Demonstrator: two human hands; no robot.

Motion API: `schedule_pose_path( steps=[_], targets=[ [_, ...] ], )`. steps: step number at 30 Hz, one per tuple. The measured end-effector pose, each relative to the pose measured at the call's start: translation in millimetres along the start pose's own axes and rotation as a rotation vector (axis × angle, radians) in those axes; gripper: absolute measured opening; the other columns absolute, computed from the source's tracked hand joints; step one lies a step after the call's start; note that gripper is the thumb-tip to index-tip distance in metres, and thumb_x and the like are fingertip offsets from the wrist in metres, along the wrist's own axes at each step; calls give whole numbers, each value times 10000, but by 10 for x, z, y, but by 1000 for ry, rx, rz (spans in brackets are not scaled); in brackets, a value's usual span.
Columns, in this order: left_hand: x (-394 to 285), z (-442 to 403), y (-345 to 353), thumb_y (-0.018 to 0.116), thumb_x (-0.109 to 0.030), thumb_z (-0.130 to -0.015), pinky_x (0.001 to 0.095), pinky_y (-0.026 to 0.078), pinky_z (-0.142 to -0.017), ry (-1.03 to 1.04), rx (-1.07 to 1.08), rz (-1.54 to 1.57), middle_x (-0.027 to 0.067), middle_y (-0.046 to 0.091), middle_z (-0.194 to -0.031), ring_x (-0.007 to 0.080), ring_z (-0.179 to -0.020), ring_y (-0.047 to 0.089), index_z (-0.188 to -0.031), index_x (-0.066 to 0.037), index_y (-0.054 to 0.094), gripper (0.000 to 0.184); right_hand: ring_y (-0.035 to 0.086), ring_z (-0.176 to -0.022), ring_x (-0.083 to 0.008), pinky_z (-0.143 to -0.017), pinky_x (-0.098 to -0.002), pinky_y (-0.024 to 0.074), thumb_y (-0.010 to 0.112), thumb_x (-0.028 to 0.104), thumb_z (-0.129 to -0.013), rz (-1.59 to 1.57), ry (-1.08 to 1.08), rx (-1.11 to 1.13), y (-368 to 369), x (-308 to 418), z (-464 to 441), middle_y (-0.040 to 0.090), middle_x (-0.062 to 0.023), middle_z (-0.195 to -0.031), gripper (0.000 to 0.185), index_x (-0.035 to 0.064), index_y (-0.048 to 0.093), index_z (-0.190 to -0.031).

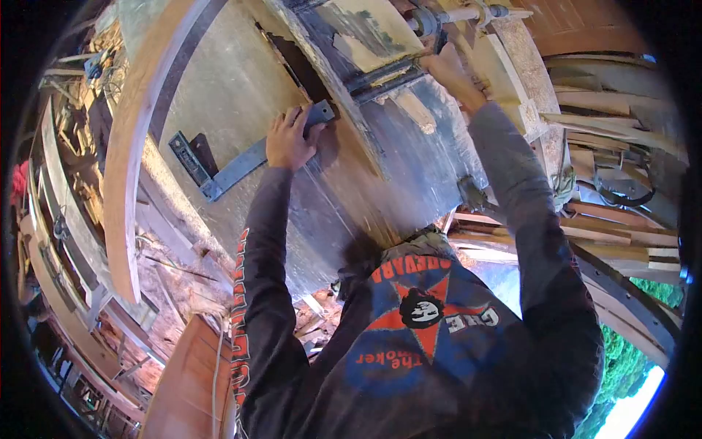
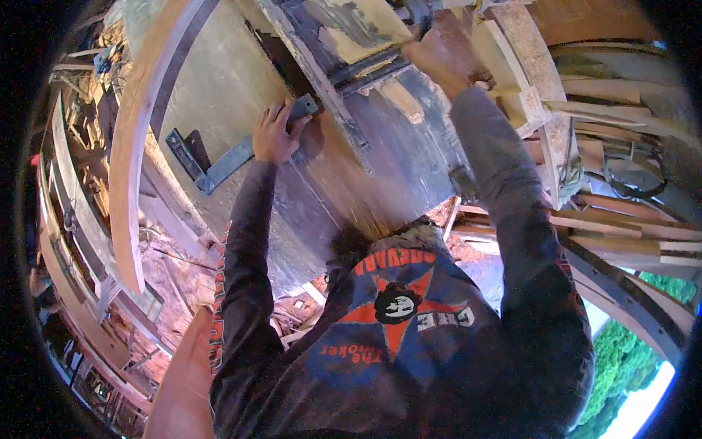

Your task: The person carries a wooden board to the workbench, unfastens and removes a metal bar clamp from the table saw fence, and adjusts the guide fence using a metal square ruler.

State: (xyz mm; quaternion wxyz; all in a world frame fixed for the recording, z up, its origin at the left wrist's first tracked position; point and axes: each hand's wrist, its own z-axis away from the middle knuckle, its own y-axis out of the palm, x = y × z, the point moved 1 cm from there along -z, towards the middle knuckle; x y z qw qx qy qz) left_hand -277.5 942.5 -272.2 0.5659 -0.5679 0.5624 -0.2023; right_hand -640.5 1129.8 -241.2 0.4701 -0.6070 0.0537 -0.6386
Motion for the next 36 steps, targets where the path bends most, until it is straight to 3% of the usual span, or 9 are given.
schedule_pose_path(
  steps=[6, 10, 14, 18, 21, 24, 27, 31, 36],
  targets=[
    [-5, -32, -24, 747, -364, -873, 444, 498, -912, -10, 41, 16, 141, 656, -1173, 361, -1035, 624, -1253, -46, 655, 504, 648, -1070, -379, -899, -488, 483, 721, 65, -782, 878, -908, 452, -533, 398, -261, 711, -134, -1135, 399, 113, 633, -1168],
    [75, -14, 23, 752, -323, -828, 450, 484, -930, 9, 86, 8, 128, 636, -1217, 341, -1042, 600, -1301, -83, 626, 545, 593, -1204, -321, -1042, -412, 449, 683, 100, -832, 1236, -1672, 515, -682, 837, -351, 610, -108, -1395, 408, 87, 646, -1238],
    [70, -21, -16, 768, -313, -794, 446, 482, -943, -33, 115, 30, 124, 626, -1238, 342, -1059, 591, -1305, -87, 625, 576, 607, -1168, -355, -986, -464, 488, 679, 176, -909, 696, -1045, -32, -866, 876, -707, 601, -138, -1379, 458, 82, 612, -1352],
    [45, -4, -19, 778, -313, -780, 432, 485, -944, -9, 67, 18, 114, 621, -1244, 338, -1044, 589, -1310, -94, 626, 592, 599, -1147, -401, -994, -462, 478, 633, 141, -942, 984, -476, 507, -700, 902, -218, 631, -175, -1272, 396, 63, 614, -1330],
    [50, -8, -38, 777, -315, -786, 427, 491, -933, 7, 95, -1, 109, 622, -1244, 335, -1029, 590, -1312, -95, 624, 590, 581, -1166, -400, -998, -468, 473, 649, 141, -919, 694, -602, 651, -611, 905, -106, 635, -182, -1201, 358, 65, 653, -1268],
    [22, -57, -49, 776, -326, -790, 427, 496, -924, -5, 107, 1, 104, 623, -1240, 338, -1021, 591, -1321, -90, 614, 604, 653, -1048, -406, -971, -543, 472, 671, 194, -882, 1150, -1170, 909, -501, 978, -98, 688, -224, -1077, 277, 48, 712, -1114],
    [0, 5, -67, 775, -335, -792, 429, 499, -919, -21, 97, -17, 100, 624, -1230, 340, -1018, 591, -1333, -83, 603, 621, 671, -1000, -390, -912, -471, 513, 636, 150, -881, 1238, -951, 1095, -391, 1010, -258, 703, -209, -1055, 242, 55, 732, -1082],
    [20, -16, -72, 768, -336, -807, 433, 504, -908, 31, 65, -71, 89, 626, -1219, 336, -1023, 592, -1346, -79, 592, 622, 672, -949, -332, -842, -420, 522, 612, 137, -926, 208, -576, 128, -21, 1374, -834, 716, -154, -935, 189, 40, 705, -1059],
    [106, 46, 106, 834, -317, -651, 439, 500, -926, -5, 100, -22, 85, 606, -1270, 345, -1040, 585, -1364, -91, 583, 789, 532, -1232, -367, -991, -517, 443, 680, 313, -940, -486, -248, 253, 474, 1971, -1406, 588, -228, -1289, 546, 47, 529, -1392]
  ],
)
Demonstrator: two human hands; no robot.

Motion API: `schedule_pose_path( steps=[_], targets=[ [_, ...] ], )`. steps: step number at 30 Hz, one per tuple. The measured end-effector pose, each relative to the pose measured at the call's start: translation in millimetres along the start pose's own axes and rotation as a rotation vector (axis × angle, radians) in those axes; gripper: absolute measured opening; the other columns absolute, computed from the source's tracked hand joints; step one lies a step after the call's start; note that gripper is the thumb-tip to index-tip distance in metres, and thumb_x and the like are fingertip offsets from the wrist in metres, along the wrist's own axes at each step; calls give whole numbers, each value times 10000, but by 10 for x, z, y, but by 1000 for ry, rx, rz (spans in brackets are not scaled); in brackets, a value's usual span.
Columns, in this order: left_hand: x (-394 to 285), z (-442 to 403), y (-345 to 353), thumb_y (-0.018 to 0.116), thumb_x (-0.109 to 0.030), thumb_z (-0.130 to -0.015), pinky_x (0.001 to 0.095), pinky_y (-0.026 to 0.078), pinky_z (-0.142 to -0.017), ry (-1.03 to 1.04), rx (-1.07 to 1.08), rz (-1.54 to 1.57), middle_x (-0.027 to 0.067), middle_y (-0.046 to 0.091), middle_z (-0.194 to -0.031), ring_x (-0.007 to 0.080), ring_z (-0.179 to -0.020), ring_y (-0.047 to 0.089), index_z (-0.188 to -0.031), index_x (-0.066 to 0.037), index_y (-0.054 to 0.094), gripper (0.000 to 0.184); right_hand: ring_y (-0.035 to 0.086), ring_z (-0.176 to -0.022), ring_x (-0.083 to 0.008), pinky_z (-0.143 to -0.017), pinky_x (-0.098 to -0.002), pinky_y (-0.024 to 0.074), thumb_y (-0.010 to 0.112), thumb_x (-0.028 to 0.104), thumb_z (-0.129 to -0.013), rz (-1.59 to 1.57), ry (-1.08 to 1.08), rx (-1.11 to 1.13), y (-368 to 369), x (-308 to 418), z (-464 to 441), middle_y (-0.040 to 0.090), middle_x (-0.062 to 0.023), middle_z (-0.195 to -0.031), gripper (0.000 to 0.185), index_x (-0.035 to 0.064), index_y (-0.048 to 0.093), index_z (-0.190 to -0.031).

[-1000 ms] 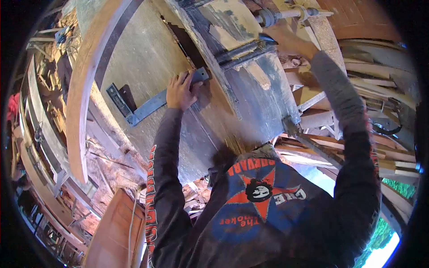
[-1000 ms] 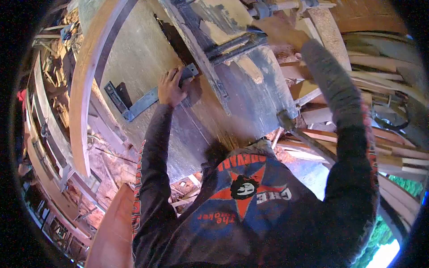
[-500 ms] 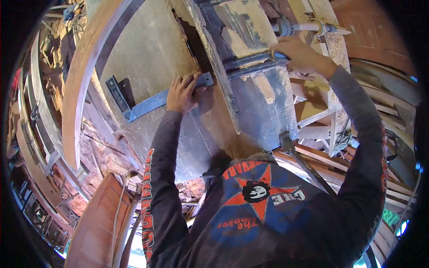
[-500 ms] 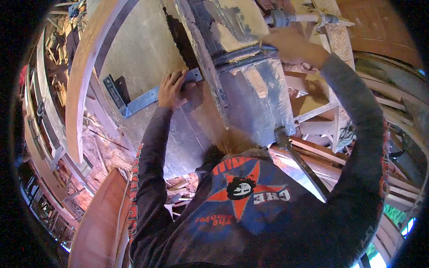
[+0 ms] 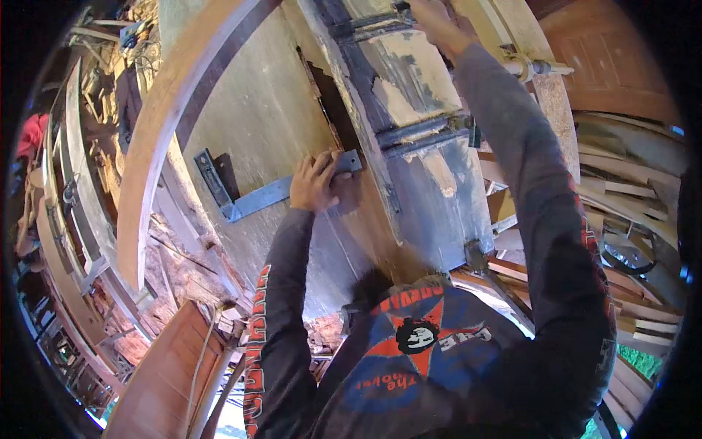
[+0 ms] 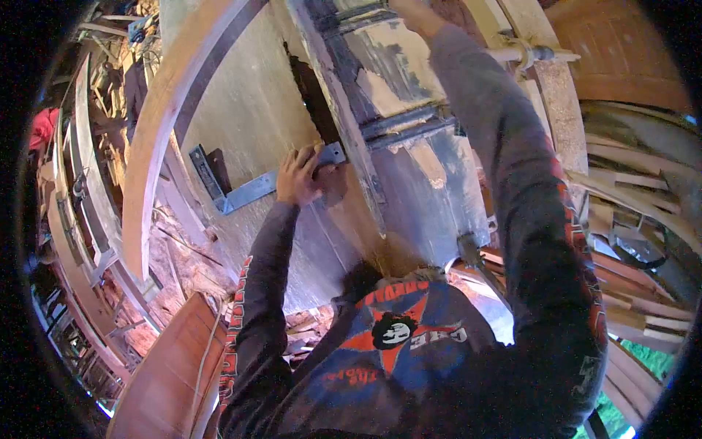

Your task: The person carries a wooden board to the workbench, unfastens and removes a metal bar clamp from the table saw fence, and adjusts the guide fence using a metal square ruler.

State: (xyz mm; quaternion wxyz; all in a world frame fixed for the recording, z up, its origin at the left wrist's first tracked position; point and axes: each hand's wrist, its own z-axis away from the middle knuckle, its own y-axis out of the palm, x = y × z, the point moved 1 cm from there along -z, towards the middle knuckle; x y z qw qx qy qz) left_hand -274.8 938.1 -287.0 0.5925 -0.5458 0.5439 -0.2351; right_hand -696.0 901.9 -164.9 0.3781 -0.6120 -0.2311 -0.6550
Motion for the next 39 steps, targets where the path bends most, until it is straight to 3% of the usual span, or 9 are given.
schedule_pose_path(
  steps=[8, 11, 15, 22, 23, 29, 30, 33, 39],
  targets=[
    [8, 19, -150, 880, -321, -494, 438, 481, -971, -24, 141, -25, 71, 551, -1358, 349, -1080, 566, -1501, -151, 467, 1102, 576, -1224, -355, -1018, -494, 446, 633, 335, -969, 825, 25, -180, 5, -103, -586, 569, -245, -1378, 611, 74, 460, -1495],
    [-19, -13, -162, 856, -298, -567, 453, 483, -963, -24, 145, 31, 86, 575, -1332, 374, -1038, 573, -1461, -129, 507, 975, 634, -1094, -346, -965, -463, 470, 640, 285, -937, 965, -667, 560, -512, -75, -888, 627, -239, -1283, 533, 72, 539, -1415],
    [-13, -15, -139, 832, -282, -647, 467, 488, -939, -28, 118, 46, 104, 608, -1297, 396, -1003, 577, -1420, -102, 547, 844, 640, -1041, -313, -924, -455, 493, 597, 337, -961, 948, -199, 299, -642, -275, -1152, 652, -203, -1209, 463, 51, 599, -1326],
    [-20, 15, -100, 817, -310, -696, 453, 498, -900, -29, 71, 8, 105, 620, -1259, 371, -981, 585, -1374, -87, 586, 750, 645, -952, -263, -882, -459, 533, 485, 495, -1052, 435, -63, 214, -661, -291, -989, 674, -126, -1122, 557, -3, 664, -1224],
    [-19, 20, -119, 831, -316, -607, 446, 485, -938, -14, 80, -12, 92, 595, -1296, 355, -1008, 577, -1405, -103, 559, 869, 641, -953, -255, -857, -460, 549, 500, 554, -1029, 536, 280, 218, -742, -85, -902, 671, -126, -1146, 624, -12, 654, -1240],
    [9, 54, -17, 845, -322, -530, 445, 473, -977, 7, 67, -23, 87, 570, -1347, 346, -1031, 571, -1426, -117, 548, 966, 652, -885, -247, -723, -426, 536, 649, 514, -948, 1155, 105, 619, -482, 126, -1026, 702, -156, -1017, 618, -57, 664, -1185],
    [21, 48, -27, 843, -320, -535, 445, 475, -974, 8, 37, -28, 89, 571, -1350, 344, -1028, 572, -1421, -115, 555, 954, 644, -882, -233, -713, -414, 517, 693, 371, -925, 1281, -261, 553, -321, 417, -730, 694, -165, -958, 508, -75, 660, -1168],
    [-16, 3, -158, 823, -291, -598, 455, 495, -942, -19, 126, 8, 83, 583, -1317, 366, -1034, 574, -1415, -126, 559, 873, 648, -896, -247, -725, -418, 516, 663, 393, -926, 817, -79, 226, -282, 75, -1028, 702, -163, -972, 510, -47, 667, -1184],
    [-56, -7, -201, 830, -274, -597, 446, 482, -964, -26, 67, 22, 84, 589, -1298, 353, -1031, 572, -1402, -127, 568, 859, 674, -935, -279, -699, -419, 515, 547, 653, -918, 1177, 83, 245, -440, -45, -1262, 732, -159, -1048, 703, 63, 674, -1279]
  ],
)
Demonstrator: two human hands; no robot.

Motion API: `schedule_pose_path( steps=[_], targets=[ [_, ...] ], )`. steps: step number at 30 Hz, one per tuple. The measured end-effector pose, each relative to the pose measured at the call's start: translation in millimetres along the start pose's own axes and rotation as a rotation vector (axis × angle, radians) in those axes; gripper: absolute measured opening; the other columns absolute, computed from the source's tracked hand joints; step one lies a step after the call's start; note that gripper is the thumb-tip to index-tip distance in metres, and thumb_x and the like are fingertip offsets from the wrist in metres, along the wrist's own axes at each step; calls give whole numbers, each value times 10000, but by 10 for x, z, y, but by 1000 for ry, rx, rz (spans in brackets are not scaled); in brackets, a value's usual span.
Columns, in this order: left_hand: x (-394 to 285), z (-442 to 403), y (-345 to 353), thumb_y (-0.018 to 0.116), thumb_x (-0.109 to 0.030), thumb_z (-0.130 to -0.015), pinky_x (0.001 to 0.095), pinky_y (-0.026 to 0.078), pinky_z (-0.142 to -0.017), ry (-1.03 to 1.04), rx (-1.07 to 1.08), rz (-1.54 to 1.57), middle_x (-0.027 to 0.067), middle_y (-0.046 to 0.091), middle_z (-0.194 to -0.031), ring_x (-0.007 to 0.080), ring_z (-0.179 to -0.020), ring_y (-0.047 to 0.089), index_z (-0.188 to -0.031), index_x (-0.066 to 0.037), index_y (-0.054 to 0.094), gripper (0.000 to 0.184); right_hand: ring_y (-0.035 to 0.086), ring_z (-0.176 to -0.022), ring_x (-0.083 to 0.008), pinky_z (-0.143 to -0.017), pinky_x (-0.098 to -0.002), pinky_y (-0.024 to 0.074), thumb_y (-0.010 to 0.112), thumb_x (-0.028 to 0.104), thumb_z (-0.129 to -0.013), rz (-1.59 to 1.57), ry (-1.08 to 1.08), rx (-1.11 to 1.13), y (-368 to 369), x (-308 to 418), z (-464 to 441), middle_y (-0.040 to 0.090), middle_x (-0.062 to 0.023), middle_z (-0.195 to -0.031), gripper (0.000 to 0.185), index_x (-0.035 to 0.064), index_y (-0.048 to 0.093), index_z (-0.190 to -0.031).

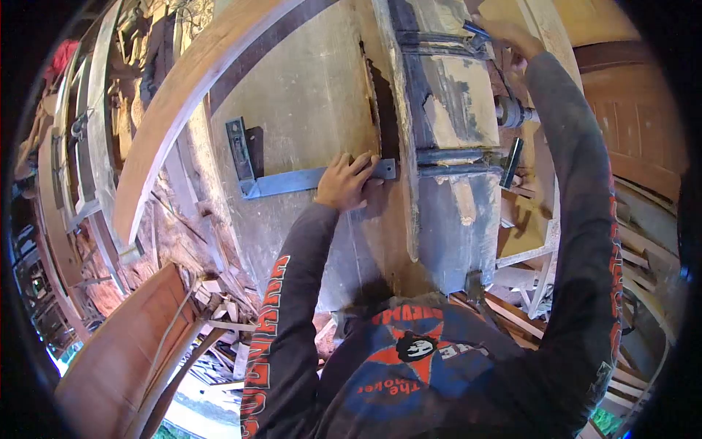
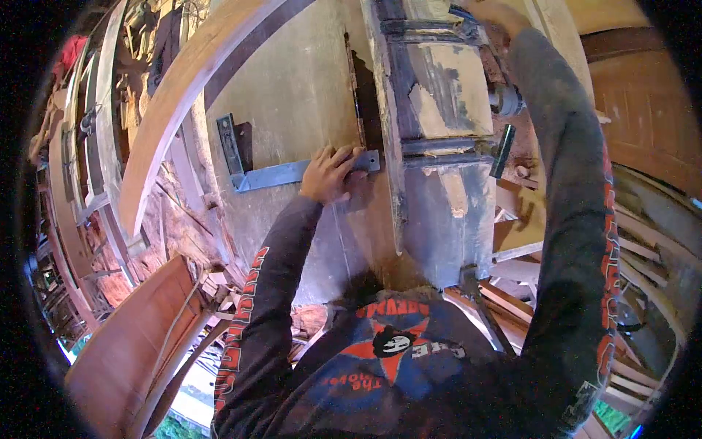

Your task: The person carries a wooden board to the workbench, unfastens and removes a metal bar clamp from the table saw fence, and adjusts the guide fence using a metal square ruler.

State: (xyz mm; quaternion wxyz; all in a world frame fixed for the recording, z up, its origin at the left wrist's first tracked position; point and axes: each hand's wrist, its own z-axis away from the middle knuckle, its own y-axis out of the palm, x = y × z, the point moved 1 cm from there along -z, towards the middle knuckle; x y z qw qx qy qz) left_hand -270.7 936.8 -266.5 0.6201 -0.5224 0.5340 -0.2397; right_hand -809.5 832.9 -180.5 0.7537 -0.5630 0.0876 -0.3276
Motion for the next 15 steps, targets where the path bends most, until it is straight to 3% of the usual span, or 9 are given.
schedule_pose_path(
  steps=[5, 9, 11, 12, 14, 15],
  targets=[
    [36, 16, 81, 836, -273, -601, 442, 488, -957, 8, -10, -10, 89, 591, -1287, 353, -1024, 576, -1376, -113, 577, 833, 673, -934, -280, -729, -404, 535, 656, 488, -842, -510, -53, 135, -28, -127, 182, 723, -161, -1065, 601, 71, 677, -1274],
    [54, 7, 88, 834, -281, -629, 445, 491, -952, 38, -14, -16, 107, 591, -1270, 360, -1033, 579, -1374, -96, 571, 811, 647, -837, -209, -693, -359, 537, 655, 336, -847, -30, -593, 157, -108, 273, 254, 725, -101, -1003, 468, 95, 706, -1245],
    [53, 4, 86, 835, -285, -632, 448, 490, -954, 35, -23, 9, 119, 588, -1268, 363, -1046, 579, -1375, -94, 567, 812, 614, -908, -198, -729, -372, 517, 681, 192, -940, -1028, -68, 117, 347, 259, 80, 677, -90, -1095, 351, -31, 662, -1211],
    [57, 3, 88, 836, -289, -635, 450, 489, -957, 28, -34, 30, 131, 585, -1266, 365, -1059, 578, -1375, -91, 564, 813, 614, -908, -198, -729, -372, 517, 681, 192, -940, -1028, -66, 116, 278, 201, 83, 677, -90, -1095, 351, -31, 662, -1211],
    [70, 0, 150, 834, -294, -650, 452, 485, -963, 27, -84, 39, 138, 583, -1264, 365, -1069, 577, -1369, -91, 566, 794, 620, -927, -176, -731, -354, 520, 672, 144, -929, -659, -530, 282, 98, 99, 108, 673, -89, -1107, 330, -31, 666, -1208],
    [65, 5, 175, 832, -299, -664, 455, 481, -968, 24, -137, 49, 146, 580, -1262, 365, -1078, 576, -1362, -92, 569, 774, 620, -927, -176, -731, -354, 520, 672, 144, -929, -660, -527, 285, 175, 143, 145, 673, -89, -1107, 330, -31, 666, -1208]
  ],
)
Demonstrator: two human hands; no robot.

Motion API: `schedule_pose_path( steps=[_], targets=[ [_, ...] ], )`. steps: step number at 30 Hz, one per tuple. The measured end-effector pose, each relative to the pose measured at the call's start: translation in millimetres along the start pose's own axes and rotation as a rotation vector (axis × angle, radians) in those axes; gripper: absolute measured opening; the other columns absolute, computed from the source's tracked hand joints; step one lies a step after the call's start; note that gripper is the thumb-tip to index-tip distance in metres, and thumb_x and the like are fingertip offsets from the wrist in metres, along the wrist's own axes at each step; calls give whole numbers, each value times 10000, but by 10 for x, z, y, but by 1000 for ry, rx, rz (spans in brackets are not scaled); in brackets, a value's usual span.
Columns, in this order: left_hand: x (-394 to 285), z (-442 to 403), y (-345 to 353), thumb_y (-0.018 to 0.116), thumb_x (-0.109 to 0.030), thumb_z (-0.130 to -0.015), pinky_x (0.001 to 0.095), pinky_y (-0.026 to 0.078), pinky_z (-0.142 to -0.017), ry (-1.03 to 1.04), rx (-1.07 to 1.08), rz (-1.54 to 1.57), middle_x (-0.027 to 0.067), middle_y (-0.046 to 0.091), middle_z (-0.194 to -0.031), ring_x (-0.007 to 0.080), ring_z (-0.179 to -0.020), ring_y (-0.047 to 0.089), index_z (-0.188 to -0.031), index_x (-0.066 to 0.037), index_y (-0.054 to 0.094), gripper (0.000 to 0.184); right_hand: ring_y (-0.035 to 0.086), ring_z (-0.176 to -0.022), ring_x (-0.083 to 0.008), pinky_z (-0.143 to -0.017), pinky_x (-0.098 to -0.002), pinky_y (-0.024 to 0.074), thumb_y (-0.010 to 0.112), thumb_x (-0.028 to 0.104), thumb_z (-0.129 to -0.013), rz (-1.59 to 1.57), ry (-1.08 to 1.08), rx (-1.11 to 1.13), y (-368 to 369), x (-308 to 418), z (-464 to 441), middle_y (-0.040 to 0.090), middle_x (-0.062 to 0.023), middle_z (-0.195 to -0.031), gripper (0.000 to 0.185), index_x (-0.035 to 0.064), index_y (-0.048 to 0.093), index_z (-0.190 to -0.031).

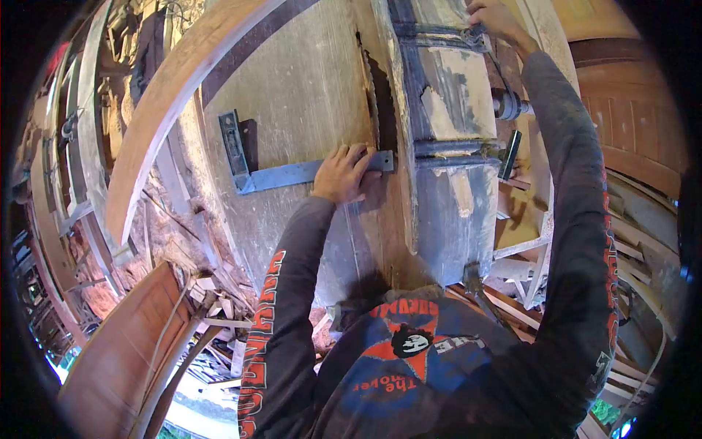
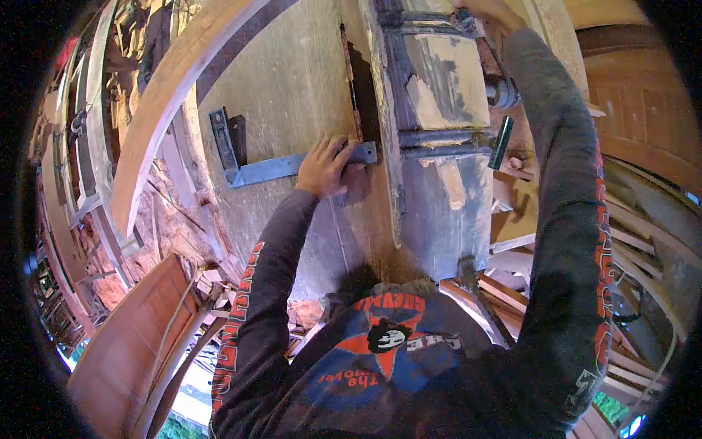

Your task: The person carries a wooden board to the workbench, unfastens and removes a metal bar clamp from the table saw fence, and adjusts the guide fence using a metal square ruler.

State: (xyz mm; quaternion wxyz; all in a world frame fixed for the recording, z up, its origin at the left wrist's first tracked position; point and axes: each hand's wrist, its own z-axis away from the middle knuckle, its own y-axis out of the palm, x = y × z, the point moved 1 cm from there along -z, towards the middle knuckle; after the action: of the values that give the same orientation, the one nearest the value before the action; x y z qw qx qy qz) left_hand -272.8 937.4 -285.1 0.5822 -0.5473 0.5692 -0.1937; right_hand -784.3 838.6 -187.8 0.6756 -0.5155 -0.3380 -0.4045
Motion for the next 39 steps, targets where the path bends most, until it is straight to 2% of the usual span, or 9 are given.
schedule_pose_path(
  steps=[2, 5, 9, 16, 17, 18, 21, 33, 39],
  targets=[
    [-27, -20, -62, 821, -308, -695, 459, 476, -973, -4, 26, 1, 145, 580, -1262, 364, -1088, 575, -1349, -90, 577, 731, 664, -841, -202, -705, -366, 527, 680, 140, -893, -9, -324, -621, 216, 62, 17, 714, -109, -971, 272, -25, 717, -1106],
    [-50, -24, -66, 800, -324, -746, 465, 466, -986, -15, 64, -7, 145, 580, -1262, 362, -1102, 573, -1331, -84, 589, 666, 675, -712, -204, -627, -364, 511, 678, 116, -844, 319, 372, -534, 87, 244, 97, 718, -144, -798, 193, -9, 748, -974],
    [-54, -30, -90, 790, -340, -763, 462, 460, -1005, -29, 69, 1, 140, 583, -1260, 359, -1102, 571, -1331, -71, 592, 660, 653, -610, -220, -581, -370, 505, 674, 111, -796, 529, 50, -562, 161, 78, -186, 678, -188, -691, 176, -13, 742, -901],
    [-47, -21, -95, 781, -361, -769, 429, 475, -952, 14, 63, -40, 120, 583, -1282, 327, -1055, 573, -1315, -61, 607, 648, 657, -804, -196, -704, -346, 542, 619, 169, -856, 553, -231, -411, 800, 318, 277, 731, -100, -946, 355, 87, 739, -1180],
    [-64, -39, -134, 778, -311, -745, 454, 464, -997, -19, 111, -15, 127, 580, -1293, 349, -1101, 566, -1330, -63, 601, 660, 713, -893, -224, -821, -342, 553, 591, 73, -880, 339, 185, -438, 1419, 1314, 804, 752, -151, -946, 278, 32, 757, -1099],
    [-74, -48, -161, 775, -261, -720, 479, 453, -1041, -48, 162, 9, 135, 577, -1305, 371, -1147, 558, -1346, -66, 595, 679, 711, -1038, -245, -917, -383, 540, 669, 141, -891, 123, -117, -661, 1896, 1041, 982, 735, -205, -1102, 339, -1, 703, -1197],
    [-9, -14, -41, 811, -343, -708, 442, 480, -963, 35, 83, -100, 114, 582, -1309, 351, -1065, 578, -1387, -96, 571, 761, 324, -1479, -426, -1200, -451, 300, 808, 325, -814, -6, 352, -380, 3130, 1392, 2022, 328, -330, -1563, 1058, -90, 181, -1558],
    [-92, -61, -42, 796, -286, -797, 440, 496, -950, 7, 22, 22, 147, 613, -1224, 367, -1096, 588, -1306, -52, 624, 586, 518, -1359, -269, -1128, -302, 376, 539, -27, -765, -414, 277, -633, 4058, 921, 2668, 557, -220, -1450, 784, -48, 374, -1532],
    [-82, -75, -74, 808, -295, -777, 432, 496, -933, 9, -41, 33, 142, 609, -1227, 348, -1090, 591, -1281, -42, 634, 589, 669, -958, -183, -830, -304, 525, 535, -52, -763, -362, 338, -653, 4033, 966, 2711, 667, -236, -1301, 789, 47, 419, -1537]
  ],
)
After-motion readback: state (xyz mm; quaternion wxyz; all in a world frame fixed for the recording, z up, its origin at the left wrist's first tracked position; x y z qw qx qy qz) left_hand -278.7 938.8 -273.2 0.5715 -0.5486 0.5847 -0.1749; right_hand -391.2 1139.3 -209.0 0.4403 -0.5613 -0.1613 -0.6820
